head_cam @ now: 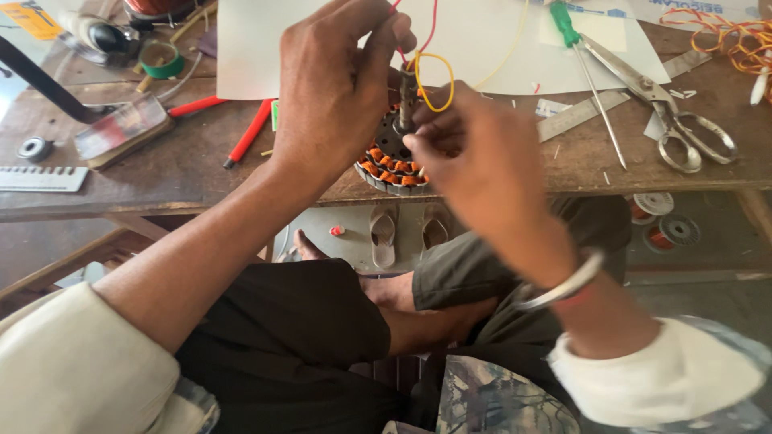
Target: The person winds orange insulated wire around a cylindrical stator core, using a wooden stick to guide and pack the turns. They repeatedly adjust the wire ends and secure the winding with white thread.
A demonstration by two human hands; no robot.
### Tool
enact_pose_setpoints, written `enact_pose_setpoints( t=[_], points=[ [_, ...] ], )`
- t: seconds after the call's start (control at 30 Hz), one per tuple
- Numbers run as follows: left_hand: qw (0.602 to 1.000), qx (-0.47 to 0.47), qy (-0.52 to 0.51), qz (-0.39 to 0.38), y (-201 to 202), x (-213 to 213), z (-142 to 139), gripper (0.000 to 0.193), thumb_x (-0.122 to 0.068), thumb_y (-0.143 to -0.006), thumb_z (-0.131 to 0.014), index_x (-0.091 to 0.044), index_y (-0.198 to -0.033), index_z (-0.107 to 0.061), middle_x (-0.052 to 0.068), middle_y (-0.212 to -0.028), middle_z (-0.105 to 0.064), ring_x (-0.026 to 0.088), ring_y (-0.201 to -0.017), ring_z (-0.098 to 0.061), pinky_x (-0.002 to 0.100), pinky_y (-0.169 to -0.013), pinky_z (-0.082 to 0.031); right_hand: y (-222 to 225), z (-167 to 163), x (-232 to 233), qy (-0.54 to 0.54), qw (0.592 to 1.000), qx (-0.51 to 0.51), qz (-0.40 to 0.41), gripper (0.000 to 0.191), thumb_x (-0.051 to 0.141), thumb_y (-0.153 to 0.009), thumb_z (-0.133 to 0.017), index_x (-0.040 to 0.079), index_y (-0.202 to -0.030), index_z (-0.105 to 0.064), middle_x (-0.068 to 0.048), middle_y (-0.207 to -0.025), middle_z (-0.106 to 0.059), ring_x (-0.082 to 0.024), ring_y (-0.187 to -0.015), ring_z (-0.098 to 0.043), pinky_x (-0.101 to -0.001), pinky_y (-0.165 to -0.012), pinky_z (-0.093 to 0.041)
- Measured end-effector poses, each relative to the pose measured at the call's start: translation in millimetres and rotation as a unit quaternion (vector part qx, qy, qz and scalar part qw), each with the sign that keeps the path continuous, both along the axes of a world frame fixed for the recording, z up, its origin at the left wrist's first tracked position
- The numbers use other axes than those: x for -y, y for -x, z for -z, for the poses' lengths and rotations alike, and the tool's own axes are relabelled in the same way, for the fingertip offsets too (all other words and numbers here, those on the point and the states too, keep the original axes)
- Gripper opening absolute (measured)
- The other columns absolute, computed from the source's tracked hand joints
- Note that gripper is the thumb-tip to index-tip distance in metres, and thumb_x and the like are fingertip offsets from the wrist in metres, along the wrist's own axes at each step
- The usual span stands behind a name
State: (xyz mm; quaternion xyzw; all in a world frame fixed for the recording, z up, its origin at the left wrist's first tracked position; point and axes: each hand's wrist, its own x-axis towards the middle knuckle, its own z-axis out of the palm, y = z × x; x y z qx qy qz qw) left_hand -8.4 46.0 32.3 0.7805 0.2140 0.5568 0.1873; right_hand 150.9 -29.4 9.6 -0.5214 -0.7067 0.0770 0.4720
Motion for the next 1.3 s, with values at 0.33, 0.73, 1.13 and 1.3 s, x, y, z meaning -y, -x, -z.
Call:
enact_pose_setpoints(
  t=[0.33, 0.73, 1.13, 1.3],
  points=[
    [0.995, -0.05, -0.067, -0.054, 0, -2, -2, 0.019, -0.008, -0.11, -0.062, 0.004, -0.096, -0.065, 0.013, -0.089, -0.068, 0.022, -0.07, -0.072, 0.034, -0.064, -0.055, -9, -14, -6, 0.0, 0.977, 0.213, 0.024, 0.019, 0.015, -0.073, -0.087, 0.003, -0.073, -0.072, -0.014, -0.076, -0.067, -0.032, -0.07, -0.068, -0.0451, -0.065, -0.053],
    [0.991, -0.021, -0.11, -0.068, -2, -10, 11, 0.011, -0.003, -0.109, -0.061, 0.003, -0.103, -0.067, 0.015, -0.094, -0.071, 0.027, -0.079, -0.072, 0.037, -0.071, -0.056, 4, 10, -6, -0.065, 0.981, 0.177, 0.036, 0.018, 0.003, -0.083, -0.077, 0.001, -0.094, -0.063, -0.012, -0.084, -0.066, -0.028, -0.068, -0.068, -0.0417, -0.061, -0.053],
    [0.993, -0.03, -0.09, -0.063, -4, -9, 4, 0.015, -0.004, -0.108, -0.059, 0.004, -0.095, -0.058, 0.015, -0.088, -0.063, 0.029, -0.075, -0.068, 0.041, -0.067, -0.052, -10, -16, -13, -0.012, 0.97, 0.241, -0.028, 0.02, 0.01, -0.077, -0.08, 0.0, -0.073, -0.063, -0.016, -0.071, -0.063, -0.039, -0.068, -0.064, -0.0495, -0.064, -0.05],
    [0.99, -0.029, -0.109, -0.086, -6, -10, 9, 0.017, -0.004, -0.108, -0.06, 0.004, -0.093, -0.056, 0.016, -0.088, -0.063, 0.034, -0.077, -0.065, 0.045, -0.071, -0.047, -7, -7, -7, -0.05, 0.973, 0.22, -0.057, 0.015, 0.005, -0.084, -0.071, -0.002, -0.083, -0.058, -0.018, -0.079, -0.061, -0.04, -0.073, -0.063, -0.0496, -0.067, -0.05]
  ],
)
